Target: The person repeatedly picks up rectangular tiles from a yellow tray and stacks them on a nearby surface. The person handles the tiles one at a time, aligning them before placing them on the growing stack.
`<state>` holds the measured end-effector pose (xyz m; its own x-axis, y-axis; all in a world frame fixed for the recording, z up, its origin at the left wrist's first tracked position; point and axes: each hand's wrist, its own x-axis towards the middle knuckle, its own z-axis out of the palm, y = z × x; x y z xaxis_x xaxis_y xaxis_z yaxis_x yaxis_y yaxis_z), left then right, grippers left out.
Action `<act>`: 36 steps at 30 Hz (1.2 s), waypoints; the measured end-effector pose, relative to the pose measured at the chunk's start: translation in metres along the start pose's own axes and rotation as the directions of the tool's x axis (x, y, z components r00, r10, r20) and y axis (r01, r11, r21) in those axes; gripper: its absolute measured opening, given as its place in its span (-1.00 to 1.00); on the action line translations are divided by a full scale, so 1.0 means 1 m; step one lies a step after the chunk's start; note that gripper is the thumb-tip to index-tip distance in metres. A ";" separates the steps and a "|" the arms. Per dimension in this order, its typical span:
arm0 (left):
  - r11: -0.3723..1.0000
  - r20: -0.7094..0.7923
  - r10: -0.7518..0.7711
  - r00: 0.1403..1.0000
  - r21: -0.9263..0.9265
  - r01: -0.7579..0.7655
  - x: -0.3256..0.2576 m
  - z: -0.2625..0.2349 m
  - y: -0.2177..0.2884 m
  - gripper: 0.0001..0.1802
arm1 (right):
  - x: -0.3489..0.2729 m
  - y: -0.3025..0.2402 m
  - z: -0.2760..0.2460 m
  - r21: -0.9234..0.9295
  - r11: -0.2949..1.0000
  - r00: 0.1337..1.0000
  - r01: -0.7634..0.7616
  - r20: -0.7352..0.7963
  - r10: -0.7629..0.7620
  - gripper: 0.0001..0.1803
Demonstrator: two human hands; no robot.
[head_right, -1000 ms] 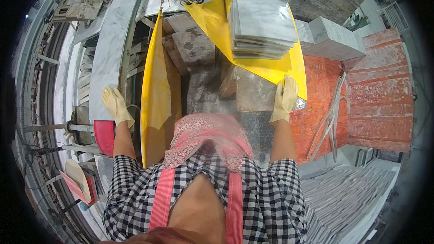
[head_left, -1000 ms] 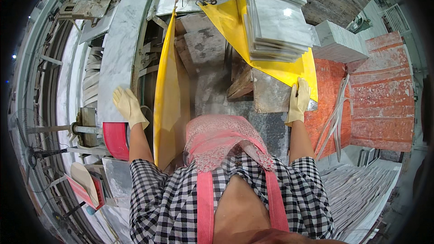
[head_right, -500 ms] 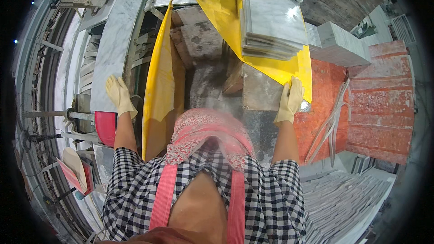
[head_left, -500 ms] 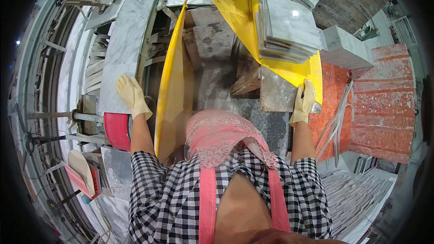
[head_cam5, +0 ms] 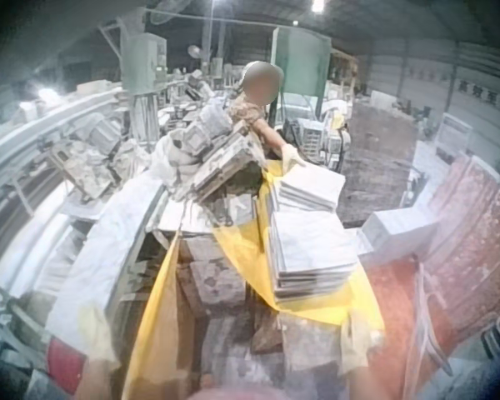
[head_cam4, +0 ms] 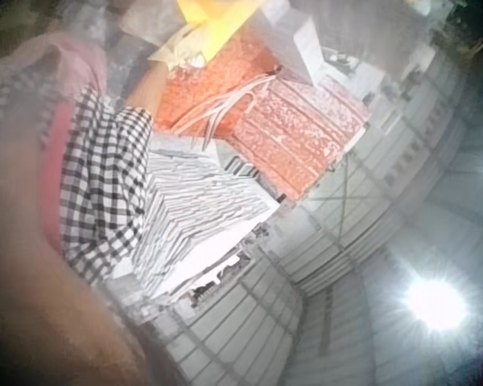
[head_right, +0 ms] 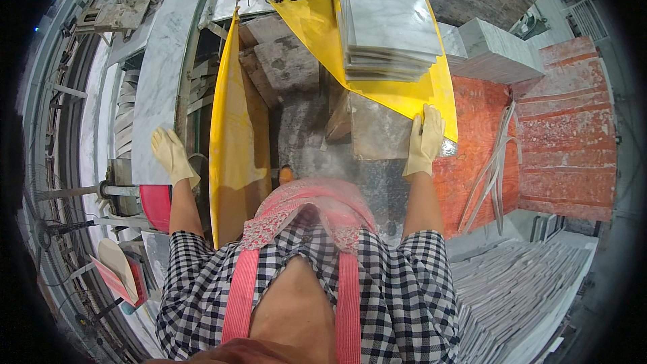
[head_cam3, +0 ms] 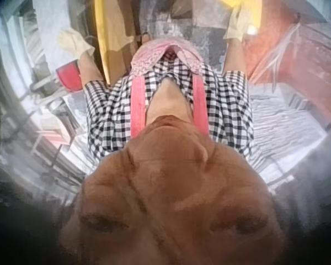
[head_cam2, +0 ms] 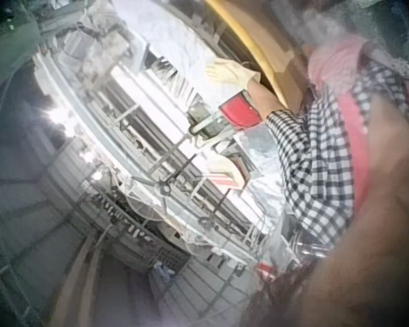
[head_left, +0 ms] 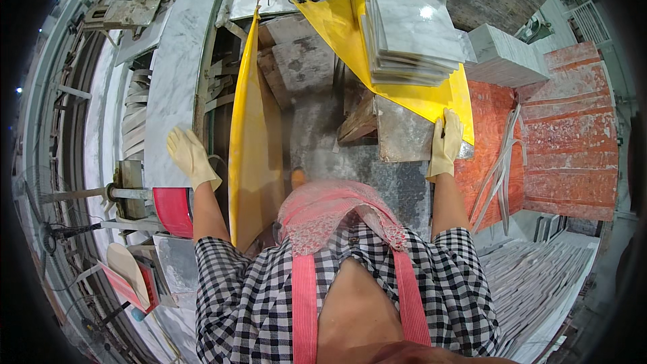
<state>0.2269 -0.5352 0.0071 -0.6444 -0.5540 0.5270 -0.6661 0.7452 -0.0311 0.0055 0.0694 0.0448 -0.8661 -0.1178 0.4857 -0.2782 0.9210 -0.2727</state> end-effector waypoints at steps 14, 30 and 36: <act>0.999 0.055 -0.046 0.997 0.004 0.046 -0.003 0.007 -0.006 -0.49 | -0.001 -0.005 0.000 0.012 1.000 1.000 -0.016 0.012 0.016 -0.62; 0.908 0.088 -0.072 0.994 -0.407 0.102 -0.002 0.015 -0.098 -0.44 | -0.038 -0.043 0.004 0.240 0.952 0.976 -0.191 0.151 0.158 -0.59; 0.752 0.608 -0.523 0.597 -0.002 0.660 0.026 -0.026 -0.208 0.03 | -0.031 -0.041 0.000 0.160 0.960 0.962 -0.231 0.184 0.201 -0.56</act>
<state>0.3586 -0.6948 0.0498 -0.2651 -0.9462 -0.1857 -0.9251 0.1953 0.3257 0.0437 0.0356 0.0406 -0.9656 0.0040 0.2600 -0.1330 0.8517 -0.5068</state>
